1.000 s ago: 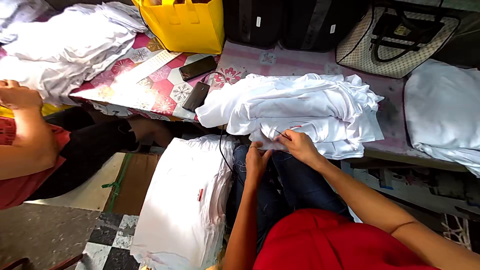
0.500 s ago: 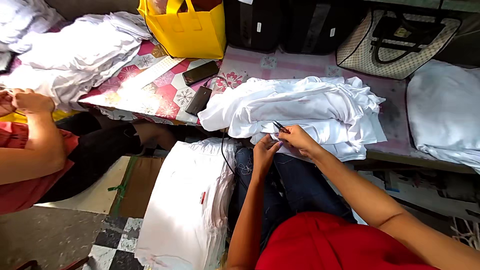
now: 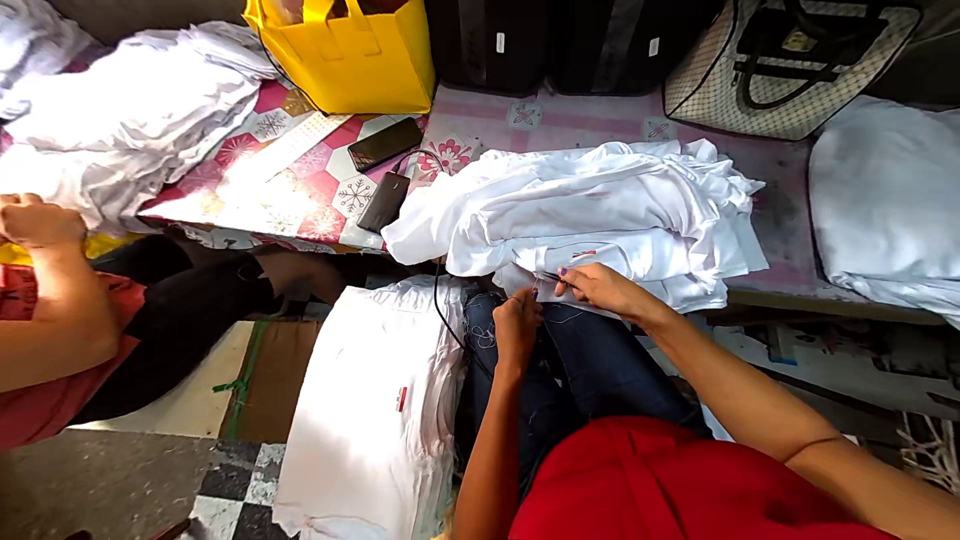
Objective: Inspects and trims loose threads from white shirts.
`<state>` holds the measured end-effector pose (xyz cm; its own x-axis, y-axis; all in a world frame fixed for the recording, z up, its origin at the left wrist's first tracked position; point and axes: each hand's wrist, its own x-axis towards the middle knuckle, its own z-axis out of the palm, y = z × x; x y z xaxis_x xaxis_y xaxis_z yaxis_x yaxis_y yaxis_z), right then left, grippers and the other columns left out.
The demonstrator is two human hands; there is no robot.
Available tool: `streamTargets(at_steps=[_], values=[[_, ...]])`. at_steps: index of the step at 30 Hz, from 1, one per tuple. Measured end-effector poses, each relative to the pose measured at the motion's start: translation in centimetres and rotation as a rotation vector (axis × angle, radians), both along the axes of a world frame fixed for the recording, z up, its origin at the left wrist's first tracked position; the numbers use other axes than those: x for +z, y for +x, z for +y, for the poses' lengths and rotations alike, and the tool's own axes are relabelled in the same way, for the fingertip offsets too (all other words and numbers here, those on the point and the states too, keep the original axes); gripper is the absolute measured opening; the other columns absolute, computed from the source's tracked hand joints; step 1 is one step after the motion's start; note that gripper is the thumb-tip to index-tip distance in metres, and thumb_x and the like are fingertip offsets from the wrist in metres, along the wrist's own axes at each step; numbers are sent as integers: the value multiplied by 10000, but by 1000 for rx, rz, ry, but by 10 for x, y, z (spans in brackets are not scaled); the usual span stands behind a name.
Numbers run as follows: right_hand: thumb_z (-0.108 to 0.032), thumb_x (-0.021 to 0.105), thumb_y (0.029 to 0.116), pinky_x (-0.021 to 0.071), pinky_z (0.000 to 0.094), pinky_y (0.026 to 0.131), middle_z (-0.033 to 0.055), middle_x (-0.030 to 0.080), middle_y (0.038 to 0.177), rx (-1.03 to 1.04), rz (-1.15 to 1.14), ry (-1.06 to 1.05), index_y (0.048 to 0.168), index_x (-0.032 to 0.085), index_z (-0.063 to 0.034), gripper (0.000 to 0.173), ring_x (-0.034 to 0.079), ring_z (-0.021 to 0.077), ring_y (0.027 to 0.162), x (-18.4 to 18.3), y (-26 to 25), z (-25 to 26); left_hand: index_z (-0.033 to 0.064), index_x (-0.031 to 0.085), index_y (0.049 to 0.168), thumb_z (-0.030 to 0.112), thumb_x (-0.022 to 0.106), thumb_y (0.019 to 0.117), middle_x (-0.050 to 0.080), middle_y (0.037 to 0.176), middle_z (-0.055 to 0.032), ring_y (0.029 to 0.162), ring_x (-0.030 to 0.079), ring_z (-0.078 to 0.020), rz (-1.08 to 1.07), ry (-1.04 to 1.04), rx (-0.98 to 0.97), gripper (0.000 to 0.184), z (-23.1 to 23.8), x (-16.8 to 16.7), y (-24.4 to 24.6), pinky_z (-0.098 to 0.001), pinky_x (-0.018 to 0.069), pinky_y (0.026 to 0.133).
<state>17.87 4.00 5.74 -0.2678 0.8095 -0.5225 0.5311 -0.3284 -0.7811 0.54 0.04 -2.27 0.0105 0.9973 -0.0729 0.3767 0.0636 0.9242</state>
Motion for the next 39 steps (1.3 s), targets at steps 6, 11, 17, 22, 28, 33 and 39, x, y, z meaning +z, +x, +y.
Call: streamTargets(at_steps=[6, 11, 17, 22, 28, 33, 39], values=[[-326, 346, 1137, 348, 235, 553, -51, 424, 651, 23, -59, -90, 998, 679, -32, 466, 372, 50, 537, -15, -9, 4, -84, 726, 1102, 10, 518, 1013, 738, 805, -142, 670, 719, -177, 30, 72, -12, 245, -3, -6, 2, -344, 613, 684], [-258, 391, 1127, 374, 275, 616, -36, 438, 651, 17, -94, 9, 954, 683, -23, 413, 396, 73, 580, -28, -13, 13, -82, 736, 1107, -16, 524, 995, 744, 823, -166, 697, 734, -228, 75, 113, -32, 249, -4, -10, 3, -392, 620, 718], [-261, 383, 1127, 348, 251, 579, -47, 424, 642, 42, -87, 20, 977, 690, -20, 418, 374, 57, 560, -20, 2, 9, 10, 664, 1308, 278, 658, 997, 609, 1338, -246, 1144, 647, -401, 405, -283, -175, 410, 2, 25, -8, -594, 507, 956], [-254, 397, 1124, 356, 242, 589, -54, 442, 649, 38, -71, 20, 942, 681, -34, 403, 385, 44, 565, -18, 3, 7, -22, 735, 1145, 190, 692, 964, 645, 1222, -259, 997, 683, -335, 208, -32, 0, 282, 23, -3, 13, -475, 553, 900], [-303, 354, 1133, 408, 333, 686, -2, 488, 725, 133, -173, 30, 967, 679, -22, 460, 447, 108, 658, -24, 7, 4, -44, 745, 1036, 117, 614, 1001, 760, 886, -133, 787, 735, -169, 32, 7, -3, 211, 17, -8, 7, -345, 594, 798], [-294, 355, 1133, 415, 348, 710, 9, 496, 738, 122, -189, 19, 981, 682, -19, 453, 458, 125, 678, -26, -7, 7, -52, 740, 1001, 81, 625, 988, 751, 819, -106, 705, 719, -114, -49, 1, 8, 176, 12, -8, 8, -281, 600, 723], [-269, 379, 1124, 434, 376, 726, 45, 547, 769, 147, -203, 91, 985, 688, -13, 424, 493, 150, 698, -33, 1, 9, -28, 758, 987, 112, 621, 991, 759, 865, -126, 792, 741, -188, 101, -99, -144, 196, 9, -5, -4, -374, 600, 809]])
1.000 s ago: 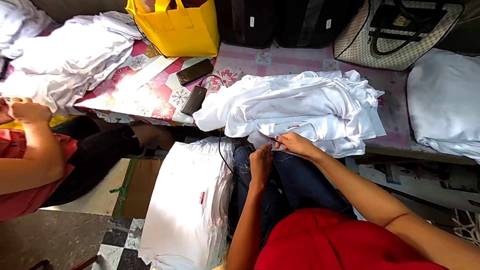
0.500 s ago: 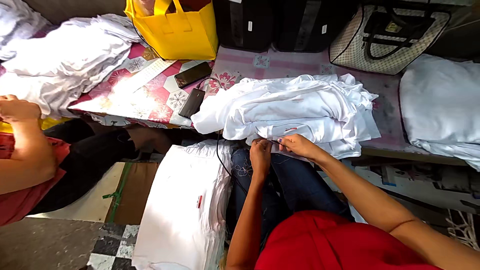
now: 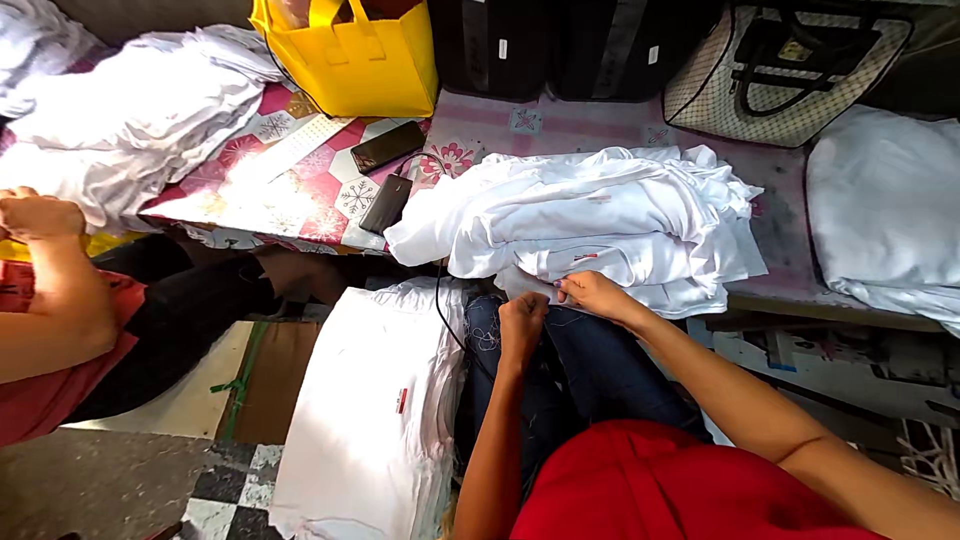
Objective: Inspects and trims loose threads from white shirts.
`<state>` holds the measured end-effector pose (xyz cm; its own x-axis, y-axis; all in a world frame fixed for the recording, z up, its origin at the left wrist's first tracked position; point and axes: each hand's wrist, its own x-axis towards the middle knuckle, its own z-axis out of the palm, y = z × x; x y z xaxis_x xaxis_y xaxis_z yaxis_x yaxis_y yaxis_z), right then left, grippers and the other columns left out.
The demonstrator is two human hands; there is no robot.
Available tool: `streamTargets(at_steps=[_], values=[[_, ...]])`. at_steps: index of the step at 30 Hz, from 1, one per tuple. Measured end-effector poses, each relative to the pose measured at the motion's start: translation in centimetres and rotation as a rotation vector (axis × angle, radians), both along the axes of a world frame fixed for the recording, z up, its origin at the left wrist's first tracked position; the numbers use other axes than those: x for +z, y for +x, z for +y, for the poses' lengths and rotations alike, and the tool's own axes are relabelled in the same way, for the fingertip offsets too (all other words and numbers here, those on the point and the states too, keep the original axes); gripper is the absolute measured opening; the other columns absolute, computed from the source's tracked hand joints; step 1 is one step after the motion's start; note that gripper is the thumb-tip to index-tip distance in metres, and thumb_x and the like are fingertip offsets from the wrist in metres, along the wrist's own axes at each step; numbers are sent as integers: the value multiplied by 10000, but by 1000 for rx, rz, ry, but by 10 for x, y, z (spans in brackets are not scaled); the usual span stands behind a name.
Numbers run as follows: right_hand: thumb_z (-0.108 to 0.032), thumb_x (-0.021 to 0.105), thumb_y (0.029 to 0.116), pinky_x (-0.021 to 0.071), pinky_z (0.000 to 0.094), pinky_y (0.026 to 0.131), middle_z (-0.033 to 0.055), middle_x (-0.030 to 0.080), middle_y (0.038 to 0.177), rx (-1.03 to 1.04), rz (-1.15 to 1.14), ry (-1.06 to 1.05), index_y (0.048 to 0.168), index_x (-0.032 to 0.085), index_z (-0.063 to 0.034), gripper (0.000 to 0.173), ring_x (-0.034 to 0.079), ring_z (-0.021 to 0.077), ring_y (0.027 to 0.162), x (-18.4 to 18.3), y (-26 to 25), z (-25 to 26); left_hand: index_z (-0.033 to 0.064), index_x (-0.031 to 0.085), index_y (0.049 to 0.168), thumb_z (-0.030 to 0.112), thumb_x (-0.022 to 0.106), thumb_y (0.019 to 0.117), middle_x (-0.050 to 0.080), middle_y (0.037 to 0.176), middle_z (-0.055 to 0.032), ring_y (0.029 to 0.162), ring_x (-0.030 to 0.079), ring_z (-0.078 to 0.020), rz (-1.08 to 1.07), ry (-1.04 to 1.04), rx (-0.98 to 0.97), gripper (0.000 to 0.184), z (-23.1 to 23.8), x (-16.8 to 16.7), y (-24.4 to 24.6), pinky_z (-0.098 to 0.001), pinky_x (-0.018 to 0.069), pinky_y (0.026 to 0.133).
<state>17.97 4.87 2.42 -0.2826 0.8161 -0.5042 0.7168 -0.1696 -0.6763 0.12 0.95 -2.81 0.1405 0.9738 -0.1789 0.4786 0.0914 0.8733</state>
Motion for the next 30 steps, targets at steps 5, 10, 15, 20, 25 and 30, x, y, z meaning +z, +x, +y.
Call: streamTargets(at_steps=[5, 10, 15, 20, 25, 30], values=[[-311, 611, 1035, 473, 386, 739, 68, 634, 794, -116, 131, 218, 992, 717, -2, 329, 555, 147, 725, -1, 7, -3, -60, 733, 1094, 121, 701, 939, 728, 1051, -216, 982, 714, -315, 29, 77, 12, 240, -9, 14, -7, -484, 559, 927], [-127, 757, 910, 487, 318, 721, 46, 657, 799, -409, 323, 232, 993, 736, -10, 145, 566, 92, 713, -27, -16, 8, -103, 721, 1098, 28, 721, 907, 745, 986, -225, 852, 750, -240, -108, 404, 340, 232, 10, 4, 21, -350, 613, 823], [-298, 680, 988, 494, 574, 829, 193, 667, 915, -54, -108, 185, 1098, 671, 28, 343, 642, 350, 891, 15, 0, 1, -84, 718, 1006, -32, 676, 892, 730, 944, -202, 802, 728, -205, -31, 421, 379, 132, 9, 4, 13, -324, 607, 764], [-295, 501, 1081, 489, 582, 833, 212, 682, 919, -100, -108, 305, 1087, 686, 16, 362, 664, 376, 916, 21, 3, -9, -114, 686, 1116, -49, 632, 916, 722, 1076, -243, 908, 741, -232, -120, 264, 342, 217, 0, 8, 7, -344, 604, 844], [-146, 701, 953, 505, 363, 779, 84, 691, 852, -333, 273, 239, 1026, 751, -8, 165, 606, 133, 771, -20, -15, 9, -132, 690, 1131, -32, 680, 911, 729, 1073, -257, 914, 757, -237, -175, 353, 356, 242, 3, 6, 17, -333, 612, 867], [-98, 620, 1013, 308, 168, 449, -63, 465, 613, -569, 624, -108, 891, 604, -42, 135, 353, 2, 462, -13, -24, 7, -110, 734, 1031, -19, 719, 886, 755, 954, -207, 853, 755, -182, -220, 442, 402, 172, 11, -1, 29, -290, 610, 831]])
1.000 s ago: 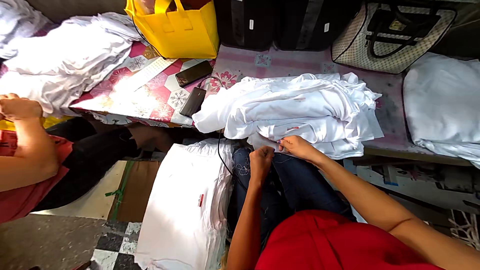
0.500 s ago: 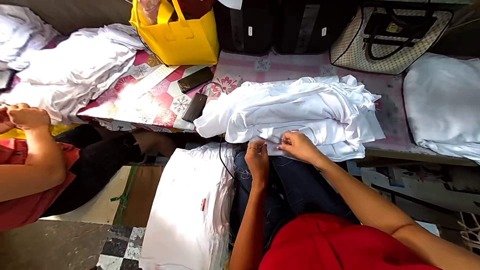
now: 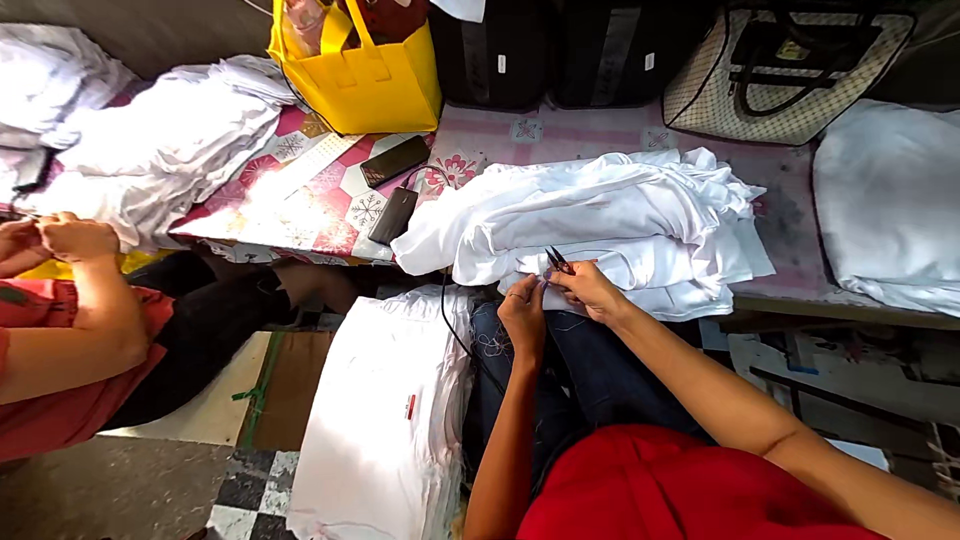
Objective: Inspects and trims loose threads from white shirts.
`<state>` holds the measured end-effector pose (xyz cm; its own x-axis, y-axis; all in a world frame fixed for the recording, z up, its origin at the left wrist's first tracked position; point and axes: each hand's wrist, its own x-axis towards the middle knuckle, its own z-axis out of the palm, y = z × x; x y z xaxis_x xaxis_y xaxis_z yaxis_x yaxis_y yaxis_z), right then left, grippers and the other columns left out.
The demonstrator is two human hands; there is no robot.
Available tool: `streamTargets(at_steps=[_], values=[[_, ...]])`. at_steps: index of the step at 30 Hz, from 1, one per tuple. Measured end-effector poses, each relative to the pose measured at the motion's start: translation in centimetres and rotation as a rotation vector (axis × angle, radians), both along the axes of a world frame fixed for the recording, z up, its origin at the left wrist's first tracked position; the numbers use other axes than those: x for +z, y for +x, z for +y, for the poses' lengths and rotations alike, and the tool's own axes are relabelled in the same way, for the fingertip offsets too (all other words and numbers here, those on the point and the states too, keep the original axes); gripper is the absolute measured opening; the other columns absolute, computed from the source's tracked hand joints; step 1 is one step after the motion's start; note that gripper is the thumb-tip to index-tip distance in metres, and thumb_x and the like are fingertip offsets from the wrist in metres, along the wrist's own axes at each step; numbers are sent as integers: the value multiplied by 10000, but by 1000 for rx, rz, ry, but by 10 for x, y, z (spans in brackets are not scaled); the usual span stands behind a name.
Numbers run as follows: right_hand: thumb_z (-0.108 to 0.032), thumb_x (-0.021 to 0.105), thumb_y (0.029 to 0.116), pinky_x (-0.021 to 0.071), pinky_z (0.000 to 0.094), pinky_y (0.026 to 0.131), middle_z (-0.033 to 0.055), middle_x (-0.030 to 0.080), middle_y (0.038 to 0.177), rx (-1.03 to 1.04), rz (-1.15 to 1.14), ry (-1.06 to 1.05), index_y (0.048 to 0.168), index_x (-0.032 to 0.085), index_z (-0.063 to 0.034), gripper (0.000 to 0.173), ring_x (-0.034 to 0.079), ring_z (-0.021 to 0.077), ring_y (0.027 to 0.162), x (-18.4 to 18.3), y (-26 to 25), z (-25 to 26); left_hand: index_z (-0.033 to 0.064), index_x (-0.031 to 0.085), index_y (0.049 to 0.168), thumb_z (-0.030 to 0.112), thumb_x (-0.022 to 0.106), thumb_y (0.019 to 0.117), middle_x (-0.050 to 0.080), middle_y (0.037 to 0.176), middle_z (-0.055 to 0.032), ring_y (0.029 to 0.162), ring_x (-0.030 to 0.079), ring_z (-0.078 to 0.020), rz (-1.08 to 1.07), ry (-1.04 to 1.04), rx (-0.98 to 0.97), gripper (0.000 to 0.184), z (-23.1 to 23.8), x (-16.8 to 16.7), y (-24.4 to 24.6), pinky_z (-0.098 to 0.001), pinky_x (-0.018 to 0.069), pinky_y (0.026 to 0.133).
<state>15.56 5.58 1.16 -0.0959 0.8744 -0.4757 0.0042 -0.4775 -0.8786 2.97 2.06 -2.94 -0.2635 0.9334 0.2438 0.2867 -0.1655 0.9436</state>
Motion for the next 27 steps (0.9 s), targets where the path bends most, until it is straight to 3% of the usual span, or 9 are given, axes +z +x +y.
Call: streamTargets(at_steps=[4, 8, 13, 18, 20, 23, 27], values=[[-79, 540, 1041, 286, 155, 429, -98, 355, 556, -59, 294, -228, 853, 519, -125, 195, 297, -1, 435, 4, 10, 3, -103, 720, 982, -25, 649, 934, 746, 809, -133, 678, 730, -110, -88, -49, -67, 116, 1, 2, -3, -254, 626, 687], [-72, 524, 1043, 305, 146, 420, -97, 357, 551, -74, 379, -294, 852, 531, -126, 198, 307, -1, 423, 7, 14, 5, -107, 662, 1043, 16, 582, 999, 717, 804, -107, 679, 716, -112, -143, -225, -98, 153, -9, 8, -21, -276, 624, 681], [-74, 537, 1038, 296, 147, 424, -101, 363, 549, -40, 343, -269, 836, 529, -133, 211, 305, -4, 428, 6, 10, 3, -122, 663, 1068, -4, 627, 969, 741, 892, -141, 758, 739, -122, -206, -171, -118, 158, -7, 18, -14, -277, 630, 751], [-78, 571, 1027, 286, 153, 426, -95, 365, 554, -77, 281, -242, 827, 519, -134, 214, 303, 0, 432, 2, 10, 2, -101, 719, 953, -5, 647, 927, 725, 818, -172, 690, 725, -171, 131, 28, -110, 123, 3, 4, -2, -300, 623, 697], [-71, 573, 1022, 293, 149, 423, -100, 363, 549, -57, 317, -253, 832, 535, -129, 202, 306, -3, 429, 2, 14, 1, -103, 704, 966, 11, 618, 947, 717, 808, -164, 667, 717, -177, 174, -42, -129, 144, -2, 5, -8, -317, 623, 674], [-69, 580, 1019, 305, 143, 423, -102, 373, 546, -29, 320, -225, 912, 635, -65, 120, 307, -8, 422, 2, 18, 1, -111, 655, 1036, 34, 578, 991, 712, 771, -120, 640, 710, -140, 38, -291, -136, 171, -11, 13, -19, -308, 621, 651], [-189, 521, 1079, 306, 160, 448, -102, 395, 571, 51, 104, -53, 972, 653, -52, 218, 322, -4, 447, 8, 21, -2, -101, 630, 1054, 36, 552, 1019, 714, 760, -89, 629, 715, -119, -151, -382, -160, 162, -13, 15, -29, -288, 628, 643]])
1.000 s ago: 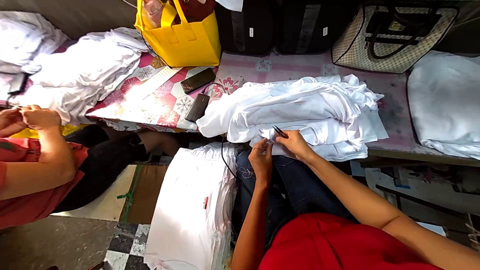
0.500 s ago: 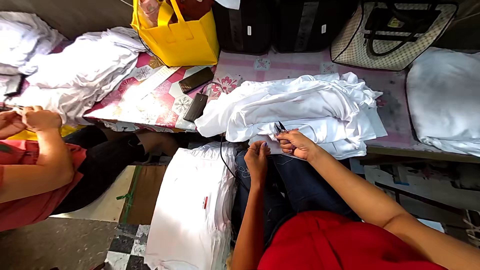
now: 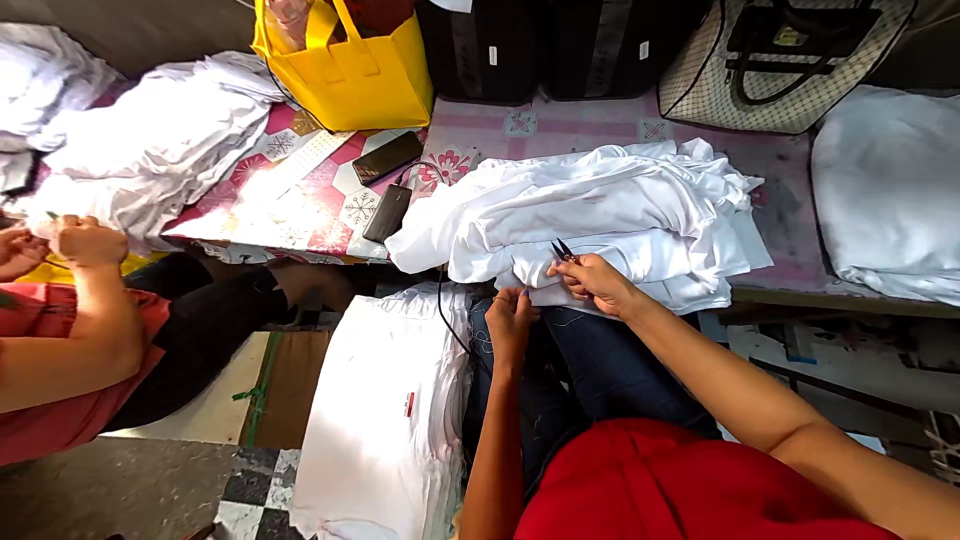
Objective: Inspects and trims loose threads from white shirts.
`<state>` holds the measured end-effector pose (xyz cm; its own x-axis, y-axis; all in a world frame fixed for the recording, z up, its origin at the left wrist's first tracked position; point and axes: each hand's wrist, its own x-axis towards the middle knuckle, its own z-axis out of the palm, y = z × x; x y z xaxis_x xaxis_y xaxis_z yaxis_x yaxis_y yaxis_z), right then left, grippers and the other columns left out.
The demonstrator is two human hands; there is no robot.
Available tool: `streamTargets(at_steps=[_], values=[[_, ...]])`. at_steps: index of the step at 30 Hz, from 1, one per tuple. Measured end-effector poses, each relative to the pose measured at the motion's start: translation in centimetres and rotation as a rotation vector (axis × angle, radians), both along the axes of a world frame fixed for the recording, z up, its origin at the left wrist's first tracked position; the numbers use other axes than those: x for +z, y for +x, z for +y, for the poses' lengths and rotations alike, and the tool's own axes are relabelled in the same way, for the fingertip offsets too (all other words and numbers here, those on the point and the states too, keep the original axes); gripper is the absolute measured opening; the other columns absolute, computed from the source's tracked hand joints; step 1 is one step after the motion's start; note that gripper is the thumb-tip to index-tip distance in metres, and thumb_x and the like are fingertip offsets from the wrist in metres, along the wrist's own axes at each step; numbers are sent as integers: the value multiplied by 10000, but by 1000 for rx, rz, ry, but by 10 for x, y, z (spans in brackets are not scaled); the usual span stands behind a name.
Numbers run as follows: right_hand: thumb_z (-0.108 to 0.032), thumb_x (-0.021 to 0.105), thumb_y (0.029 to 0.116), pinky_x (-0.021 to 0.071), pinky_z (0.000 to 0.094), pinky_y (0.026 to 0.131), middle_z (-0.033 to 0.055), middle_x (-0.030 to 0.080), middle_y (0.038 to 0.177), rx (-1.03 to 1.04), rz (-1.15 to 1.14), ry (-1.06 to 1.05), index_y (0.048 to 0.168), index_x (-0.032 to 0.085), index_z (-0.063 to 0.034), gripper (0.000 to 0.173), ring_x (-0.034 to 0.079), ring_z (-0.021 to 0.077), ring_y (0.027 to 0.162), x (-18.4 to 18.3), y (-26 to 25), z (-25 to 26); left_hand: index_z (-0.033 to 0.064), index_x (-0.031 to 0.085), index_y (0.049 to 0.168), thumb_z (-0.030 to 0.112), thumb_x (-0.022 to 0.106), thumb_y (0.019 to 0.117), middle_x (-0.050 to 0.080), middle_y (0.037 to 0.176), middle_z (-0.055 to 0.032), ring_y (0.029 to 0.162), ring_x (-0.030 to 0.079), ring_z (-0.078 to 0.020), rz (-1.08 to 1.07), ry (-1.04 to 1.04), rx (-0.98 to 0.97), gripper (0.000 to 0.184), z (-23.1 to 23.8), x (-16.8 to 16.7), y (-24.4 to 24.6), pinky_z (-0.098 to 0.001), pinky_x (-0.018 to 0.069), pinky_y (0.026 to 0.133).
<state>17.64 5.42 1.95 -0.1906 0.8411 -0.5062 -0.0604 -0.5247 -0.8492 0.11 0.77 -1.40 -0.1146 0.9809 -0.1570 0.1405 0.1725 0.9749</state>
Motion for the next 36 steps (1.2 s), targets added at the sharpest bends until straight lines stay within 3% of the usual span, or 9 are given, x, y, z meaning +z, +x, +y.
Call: streamTargets(at_steps=[4, 9, 18, 22, 24, 28, 30, 33, 36], values=[[-368, 304, 1136, 291, 188, 467, -100, 377, 579, 245, -230, 109, 960, 670, -65, 506, 325, 10, 471, 26, 5, -9, -89, 630, 1026, 25, 563, 1011, 710, 744, -70, 617, 709, -114, -106, -13, 0, 133, 0, 2, -2, -281, 626, 632], [-350, 330, 1134, 408, 330, 674, -4, 493, 728, 522, -532, 161, 986, 687, -19, 509, 433, 104, 643, 21, -5, -13, -92, 623, 1015, 7, 551, 1007, 693, 725, -55, 601, 694, -104, -158, 22, 18, 123, -3, 0, 0, -270, 616, 609], [-285, 365, 1126, 438, 422, 747, 67, 553, 782, 516, -622, 232, 954, 675, -7, 450, 514, 189, 731, 7, -21, -5, -98, 620, 1017, 8, 553, 1011, 699, 734, -76, 609, 701, -108, -66, -16, 16, 126, -3, -5, 0, -272, 619, 627], [-200, 324, 1124, 495, 466, 868, 169, 659, 940, 569, -643, 414, 1141, 672, 45, 426, 623, 263, 878, 24, 10, -16, -136, 626, 1132, 11, 617, 928, 654, 1111, -285, 902, 690, -347, 486, 40, 108, 251, -9, -12, -2, -487, 565, 809], [-209, 372, 1107, 520, 502, 927, 192, 692, 1089, 524, -702, 665, 1186, 663, 37, 389, 674, 303, 1021, 23, 33, -15, -148, 574, 1238, 8, 673, 897, 558, 1279, -340, 863, 683, -289, 483, 243, 207, 388, -3, -24, 5, -386, 584, 733], [-483, 584, 994, 497, 424, 521, 110, 667, 923, 562, -975, 1212, 1140, 731, -92, 442, 656, 253, 674, 2, 79, 1, -103, 628, 1263, -15, 768, 831, 491, 1338, -334, 860, 667, -194, 317, 500, 284, 463, 28, -39, 27, -259, 578, 703], [-467, 693, 913, 487, 430, 483, 115, 672, 912, 681, -1030, 1281, 1074, 749, -98, 407, 639, 261, 613, -3, 106, 9, -80, 726, 1029, -41, 709, 848, 552, 1232, -296, 934, 637, -216, 326, 631, 344, 186, 42, -40, 28, -265, 560, 796], [-249, 733, 901, 515, 477, 515, 135, 704, 969, 761, -1061, 1248, 991, 731, -66, 204, 668, 301, 642, 2, 134, 6, -74, 708, 934, -50, 560, 892, 615, 1119, -249, 1020, 627, -239, 386, 809, 343, 156, 40, -22, 26, -284, 533, 911], [-80, 684, 878, 508, 491, 505, 140, 716, 947, 660, -1060, 1219, 899, 721, -44, 55, 671, 312, 631, 3, 133, -4, -72, 669, 933, 72, 651, 833, 644, 945, -205, 869, 645, -257, 562, 754, 280, 177, 23, 0, 45, -309, 543, 768]])
